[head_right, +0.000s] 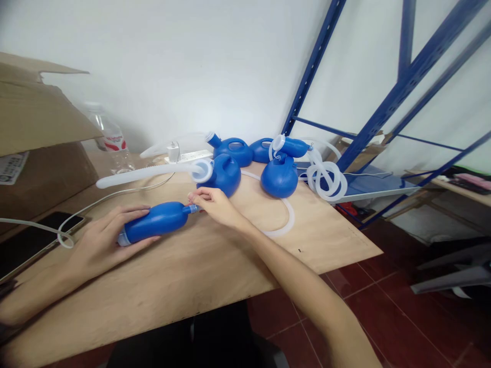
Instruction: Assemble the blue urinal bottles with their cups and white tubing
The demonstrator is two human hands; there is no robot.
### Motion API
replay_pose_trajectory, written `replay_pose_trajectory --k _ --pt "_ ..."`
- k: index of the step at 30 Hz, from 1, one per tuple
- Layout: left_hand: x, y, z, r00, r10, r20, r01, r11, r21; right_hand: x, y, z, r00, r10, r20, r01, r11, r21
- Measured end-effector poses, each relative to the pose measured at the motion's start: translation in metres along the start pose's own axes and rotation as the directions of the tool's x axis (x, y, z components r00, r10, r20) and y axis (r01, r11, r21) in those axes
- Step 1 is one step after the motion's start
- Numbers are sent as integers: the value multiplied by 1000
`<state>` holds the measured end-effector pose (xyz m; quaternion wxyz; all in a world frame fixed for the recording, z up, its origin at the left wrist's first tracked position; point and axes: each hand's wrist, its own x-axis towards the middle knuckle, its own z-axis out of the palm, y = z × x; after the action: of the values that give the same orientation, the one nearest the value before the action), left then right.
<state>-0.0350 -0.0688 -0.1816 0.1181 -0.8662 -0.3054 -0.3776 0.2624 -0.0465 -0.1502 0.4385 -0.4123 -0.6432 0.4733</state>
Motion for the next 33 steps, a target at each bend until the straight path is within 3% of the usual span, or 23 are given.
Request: replay_pose_trajectory --k 6,16,20,22,25,28,30,33 --pt "1 -9 2 990 -139 21 140 987 -77 0 5 -2 997 62 35 -60 997 -54" --pt "0 -11 0 990 -141 14 142 987 -79 -1 8 -1 996 38 79 -33 997 -68" --pt "4 -12 -1 973 -215 -82 209 975 -73 0 13 0 999 36 -8 -36 992 -121" --pt "5 -13 1 963 -243 -115 231 967 -107 -2 13 -2 995 -33 -94 13 978 -208" --pt "4 -16 5 961 -240 -136 220 965 -144 -7 8 -10 953 -263 -150 193 909 -369" --pt "5 -14 3 978 -175 -113 158 976 -150 -13 0 -20 867 -481 -129 345 766 -543" --pt "8 -10 -2 986 -132 -101 116 981 -153 -15 -4 -24 819 -547 -174 348 715 -607" --pt "11 -3 -9 987 -99 -124 78 984 -160 -15 -4 -24 747 -543 -384 286 783 -552"
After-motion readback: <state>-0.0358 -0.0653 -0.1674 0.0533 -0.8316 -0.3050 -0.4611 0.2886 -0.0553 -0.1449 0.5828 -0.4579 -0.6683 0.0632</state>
